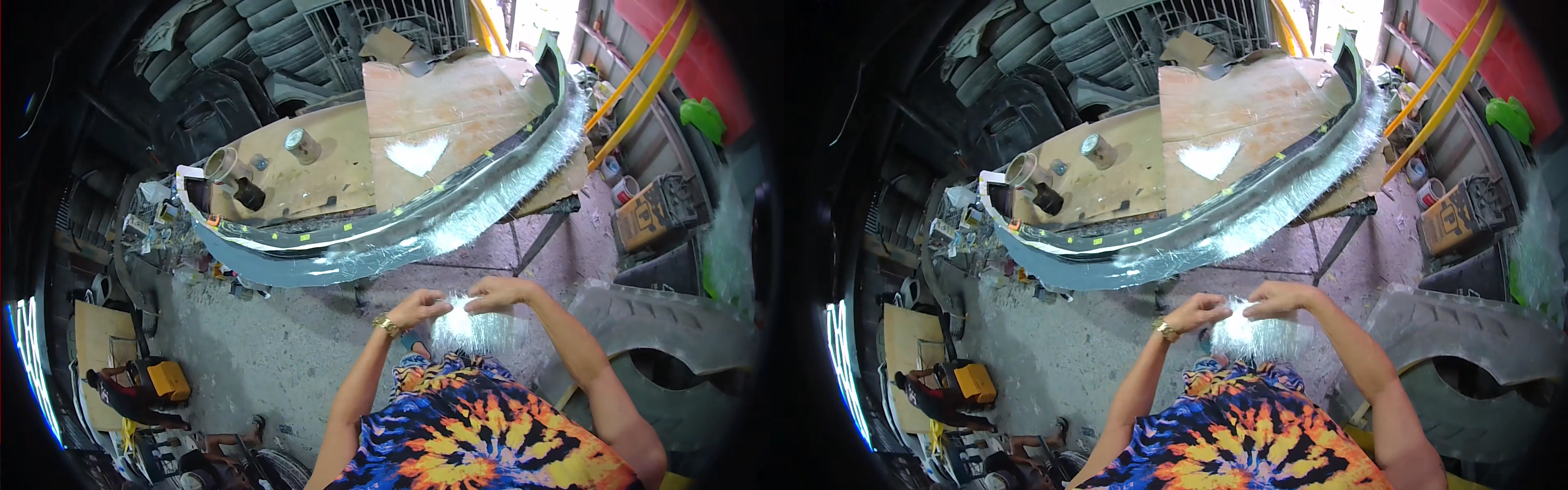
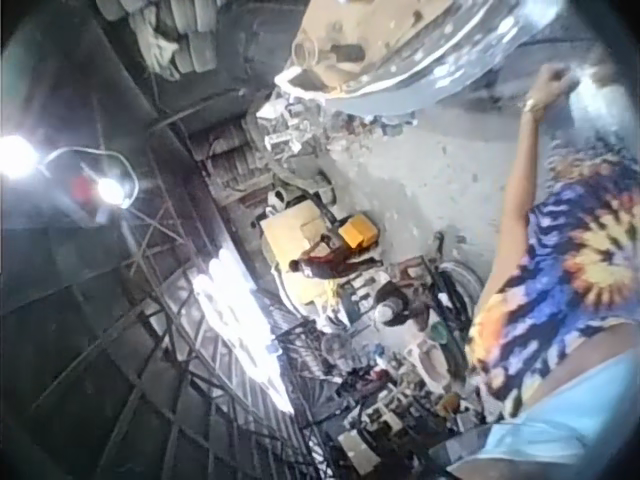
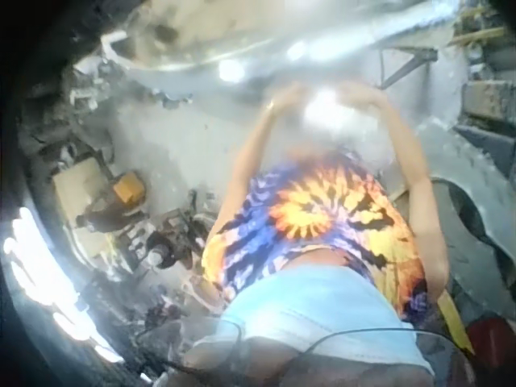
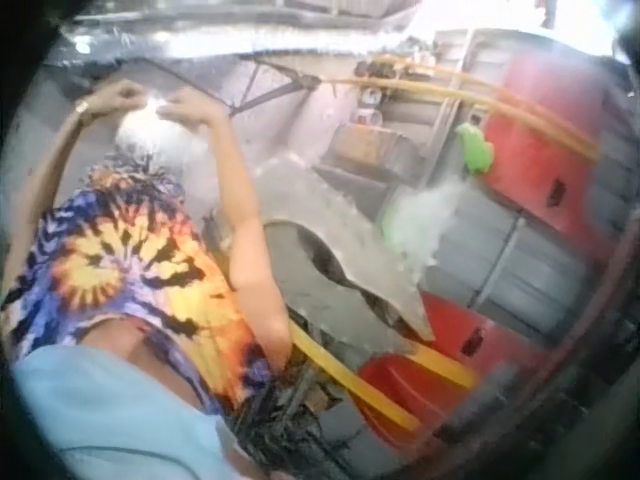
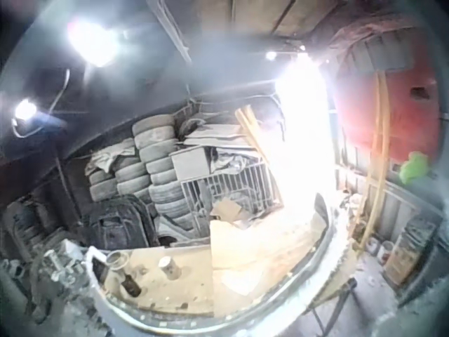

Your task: The person lays pieces of fiberglass matting onto a curved vehicle mold by hand, pressing and smoothing the material along the surface.

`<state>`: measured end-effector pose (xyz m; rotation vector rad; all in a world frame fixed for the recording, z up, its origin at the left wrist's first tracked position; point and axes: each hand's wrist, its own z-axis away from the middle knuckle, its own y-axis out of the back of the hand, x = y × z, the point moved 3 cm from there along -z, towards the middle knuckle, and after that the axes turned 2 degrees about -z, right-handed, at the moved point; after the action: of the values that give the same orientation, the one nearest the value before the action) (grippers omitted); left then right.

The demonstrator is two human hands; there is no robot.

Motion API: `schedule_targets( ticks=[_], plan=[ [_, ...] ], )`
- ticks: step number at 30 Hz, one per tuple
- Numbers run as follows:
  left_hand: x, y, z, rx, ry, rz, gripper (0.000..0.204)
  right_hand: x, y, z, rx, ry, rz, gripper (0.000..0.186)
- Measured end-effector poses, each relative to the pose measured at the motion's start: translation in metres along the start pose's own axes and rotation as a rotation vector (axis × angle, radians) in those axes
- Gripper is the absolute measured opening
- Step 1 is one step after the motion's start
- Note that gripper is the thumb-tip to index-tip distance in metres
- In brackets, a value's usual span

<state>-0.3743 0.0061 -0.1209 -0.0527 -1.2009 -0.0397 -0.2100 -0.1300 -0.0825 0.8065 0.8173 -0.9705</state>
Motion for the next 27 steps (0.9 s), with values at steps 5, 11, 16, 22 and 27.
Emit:
schedule_targets(
  ticks=[5,11,16,22,27],
  plan=[
    [0.003,-0.011,-0.016,0.627,-0.215,-0.512,0.031,0.044,-0.007,0.014,0.397,0.03,-0.058,0.03],
    [-0.019,0.055,0.01,0.789,-0.217,-0.525,0.022,0.136,0.03,0.075,1.391,0.153,-1.077,0.019],
    [-0.074,0.065,-0.012,0.388,-0.258,-0.266,0.026,0.08,-0.003,-0.009,1.296,0.323,-1.471,0.023],
    [-0.095,0.064,-0.022,0.359,-0.16,0.42,0.02,0.057,-0.059,-0.122,1.236,0.258,-1.483,0.023],
    [-0.115,0.087,-0.011,0.661,-0.093,0.44,0.017,0.058,-0.058,-0.136,1.179,0.125,-1.382,0.021]
  ],
)
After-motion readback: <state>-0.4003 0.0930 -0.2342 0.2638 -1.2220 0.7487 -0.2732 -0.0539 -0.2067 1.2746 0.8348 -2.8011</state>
